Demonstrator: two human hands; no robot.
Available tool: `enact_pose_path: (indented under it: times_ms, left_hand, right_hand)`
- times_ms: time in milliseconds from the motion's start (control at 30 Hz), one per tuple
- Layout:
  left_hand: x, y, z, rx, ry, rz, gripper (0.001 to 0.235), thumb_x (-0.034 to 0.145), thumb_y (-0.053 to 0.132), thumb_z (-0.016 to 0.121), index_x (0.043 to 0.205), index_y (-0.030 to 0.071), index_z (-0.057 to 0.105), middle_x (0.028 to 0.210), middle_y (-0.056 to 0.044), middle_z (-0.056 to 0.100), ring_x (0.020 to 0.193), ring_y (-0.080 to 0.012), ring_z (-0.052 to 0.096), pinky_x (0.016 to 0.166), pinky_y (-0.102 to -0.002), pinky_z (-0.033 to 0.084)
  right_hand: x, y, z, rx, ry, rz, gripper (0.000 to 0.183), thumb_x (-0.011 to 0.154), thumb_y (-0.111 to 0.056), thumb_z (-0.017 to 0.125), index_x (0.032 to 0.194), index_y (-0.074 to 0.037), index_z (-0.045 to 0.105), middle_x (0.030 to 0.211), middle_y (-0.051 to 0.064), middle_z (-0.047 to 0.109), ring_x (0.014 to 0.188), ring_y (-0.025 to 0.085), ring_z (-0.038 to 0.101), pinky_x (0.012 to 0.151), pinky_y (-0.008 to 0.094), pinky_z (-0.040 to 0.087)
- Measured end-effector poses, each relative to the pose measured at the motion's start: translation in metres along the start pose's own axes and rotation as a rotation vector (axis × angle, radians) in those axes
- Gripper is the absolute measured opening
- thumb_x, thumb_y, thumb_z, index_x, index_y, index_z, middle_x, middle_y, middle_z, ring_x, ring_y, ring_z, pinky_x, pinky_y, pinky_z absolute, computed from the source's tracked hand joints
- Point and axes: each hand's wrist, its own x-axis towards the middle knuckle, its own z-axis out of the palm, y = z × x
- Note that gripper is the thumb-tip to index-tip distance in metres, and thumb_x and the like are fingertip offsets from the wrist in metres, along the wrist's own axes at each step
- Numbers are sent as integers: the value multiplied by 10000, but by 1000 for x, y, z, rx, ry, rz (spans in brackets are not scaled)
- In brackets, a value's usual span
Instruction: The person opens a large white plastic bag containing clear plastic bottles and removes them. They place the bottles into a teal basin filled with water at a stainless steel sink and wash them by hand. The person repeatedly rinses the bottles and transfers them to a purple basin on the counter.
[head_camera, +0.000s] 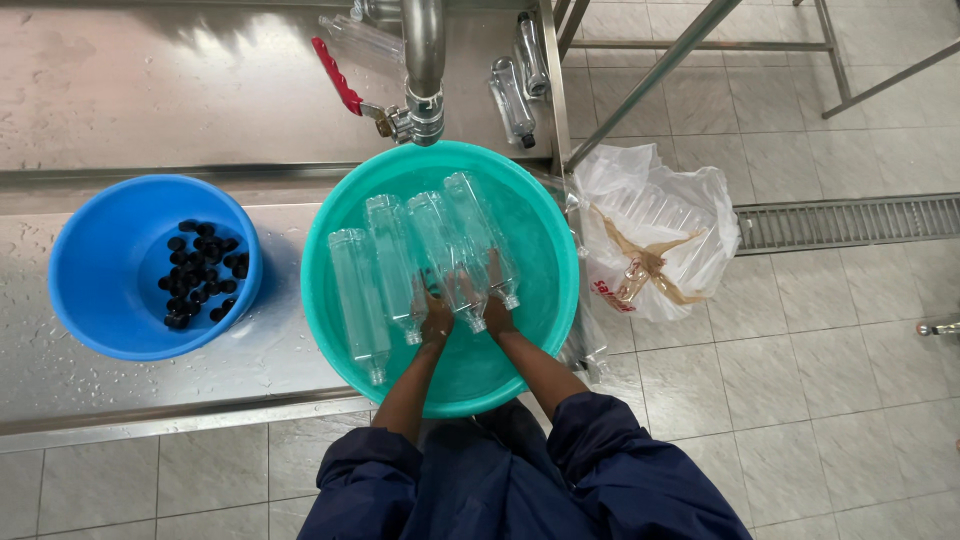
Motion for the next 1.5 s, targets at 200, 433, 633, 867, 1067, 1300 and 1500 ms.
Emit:
enact_pose_path:
  times_ms: [200, 433, 633, 867, 1067, 1300, 1500]
  left_hand:
    - [52, -41, 15, 1044, 249, 292, 964, 1037, 271, 478, 1713, -32, -139, 934, -198, 769, 802, -348, 791, 839, -589, 690]
    - [10, -17, 10, 784, 343, 537, 959, 1002, 156, 578, 1755, 21, -2, 1222, -329, 703, 1064, -513, 756, 870, -599, 657]
    - [34, -30, 14, 1238, 498, 712, 877, 1069, 505, 567, 1771, 202, 137, 1790, -304, 173, 1658, -504, 176, 1211, -607, 412]
    - [33, -34, 1, 1401, 400, 657, 1049, 1046, 536, 656, 1754, -15, 113, 1787, -311, 218, 1637, -471, 269, 1337, -523, 266]
    - [15, -17, 8, 837, 267, 507, 1314, 945, 250, 783, 1750, 181, -253, 1818, -252, 63, 1511, -508, 479, 988, -480, 600]
    - [19, -24, 11, 665, 311, 460, 1251, 976, 34, 704, 1801, 291, -200, 1596, -210, 525, 780, -339, 790, 588, -421, 551]
    - [20, -14, 9, 1211, 469, 587, 1070, 987, 370, 743, 1800, 168, 78, 1788, -195, 271, 1634, -399, 322, 1196, -511, 383]
  right_hand:
    - [13, 28, 29, 500, 138, -344, 755, 1194, -337, 410, 1706, 119, 92, 1822, 200, 150, 1686, 179, 41, 1385, 193, 49]
    - [28, 39, 15, 590, -49, -377, 746, 1151, -381, 451, 1704, 41, 179, 1792, 146, 257, 1644, 165, 185, 1354, 193, 140]
    - [27, 41, -13, 669, -224, -405, 745, 1111, -420, 490, 1702, -29, 262, 1765, 98, 358, 1606, 157, 319, 1324, 195, 225]
    - [29, 53, -34, 763, -446, -428, 752, 1060, -469, 541, 1699, -113, 368, 1730, 43, 486, 1558, 150, 486, 1288, 201, 330]
    - [46, 30, 65, 329, 622, -456, 720, 1119, -413, 524, 1744, -160, 274, 1784, 8, 363, 1621, 134, 344, 1290, 122, 179]
    - [56, 70, 38, -59, 555, -842, 694, 1137, -275, 581, 1666, 89, 316, 1688, 171, 506, 1501, 209, 529, 1165, 109, 298]
    - [79, 78, 45, -24, 460, -964, 703, 1053, -445, 683, 1574, 9, 555, 1628, 138, 577, 1555, 331, 452, 1339, 353, 195]
